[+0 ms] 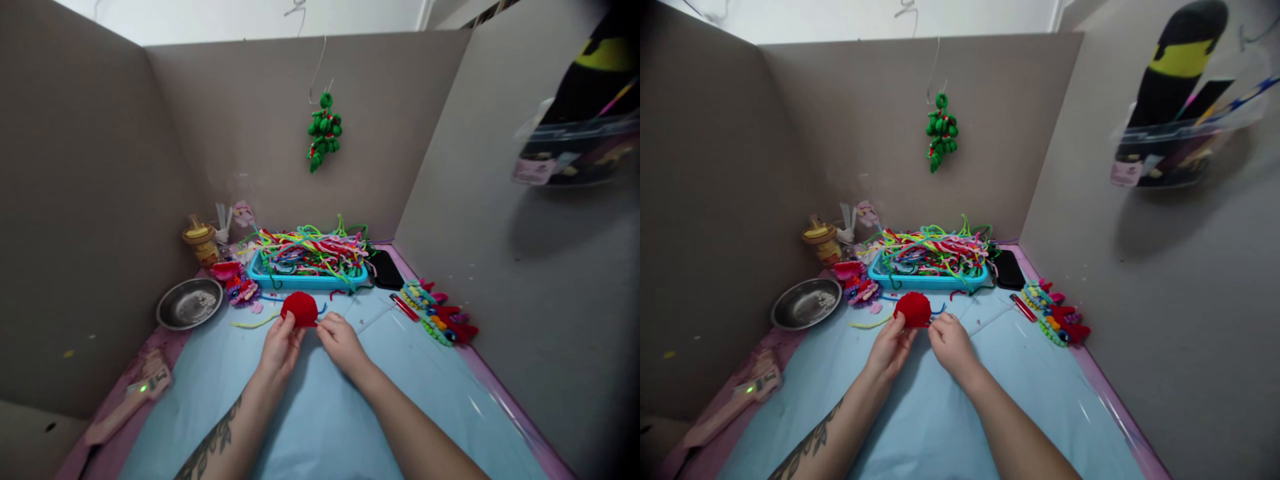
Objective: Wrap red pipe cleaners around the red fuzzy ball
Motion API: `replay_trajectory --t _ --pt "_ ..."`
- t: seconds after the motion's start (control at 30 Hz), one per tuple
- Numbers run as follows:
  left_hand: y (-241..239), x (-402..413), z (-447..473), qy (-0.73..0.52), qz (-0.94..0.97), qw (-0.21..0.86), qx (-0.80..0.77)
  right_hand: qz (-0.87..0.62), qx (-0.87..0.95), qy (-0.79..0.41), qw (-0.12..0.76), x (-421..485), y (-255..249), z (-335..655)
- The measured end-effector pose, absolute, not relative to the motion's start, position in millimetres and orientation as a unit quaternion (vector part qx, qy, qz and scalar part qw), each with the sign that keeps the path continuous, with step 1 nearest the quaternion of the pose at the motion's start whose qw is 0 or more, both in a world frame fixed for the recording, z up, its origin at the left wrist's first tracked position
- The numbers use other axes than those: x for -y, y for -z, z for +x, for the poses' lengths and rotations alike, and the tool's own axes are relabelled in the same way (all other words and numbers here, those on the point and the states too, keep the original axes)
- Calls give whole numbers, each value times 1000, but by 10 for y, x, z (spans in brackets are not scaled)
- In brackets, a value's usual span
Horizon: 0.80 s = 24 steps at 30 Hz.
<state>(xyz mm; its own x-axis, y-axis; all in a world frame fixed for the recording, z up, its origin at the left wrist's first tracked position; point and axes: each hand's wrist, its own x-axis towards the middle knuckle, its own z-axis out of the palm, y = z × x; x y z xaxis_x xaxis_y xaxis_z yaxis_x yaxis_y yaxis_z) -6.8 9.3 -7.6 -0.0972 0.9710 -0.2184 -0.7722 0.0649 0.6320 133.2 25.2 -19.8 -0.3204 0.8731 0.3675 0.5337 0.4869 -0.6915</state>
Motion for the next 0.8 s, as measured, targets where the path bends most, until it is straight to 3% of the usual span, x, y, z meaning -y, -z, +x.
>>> replay_trajectory --t 0.5,0.8 --pt "166 -56 -41 -679 230 588 -374 -464 759 -273 366 -255 264 1312" --pt "112 -41 -32 -669 242 627 -316 -478 663 -414 402 -251 292 1292"
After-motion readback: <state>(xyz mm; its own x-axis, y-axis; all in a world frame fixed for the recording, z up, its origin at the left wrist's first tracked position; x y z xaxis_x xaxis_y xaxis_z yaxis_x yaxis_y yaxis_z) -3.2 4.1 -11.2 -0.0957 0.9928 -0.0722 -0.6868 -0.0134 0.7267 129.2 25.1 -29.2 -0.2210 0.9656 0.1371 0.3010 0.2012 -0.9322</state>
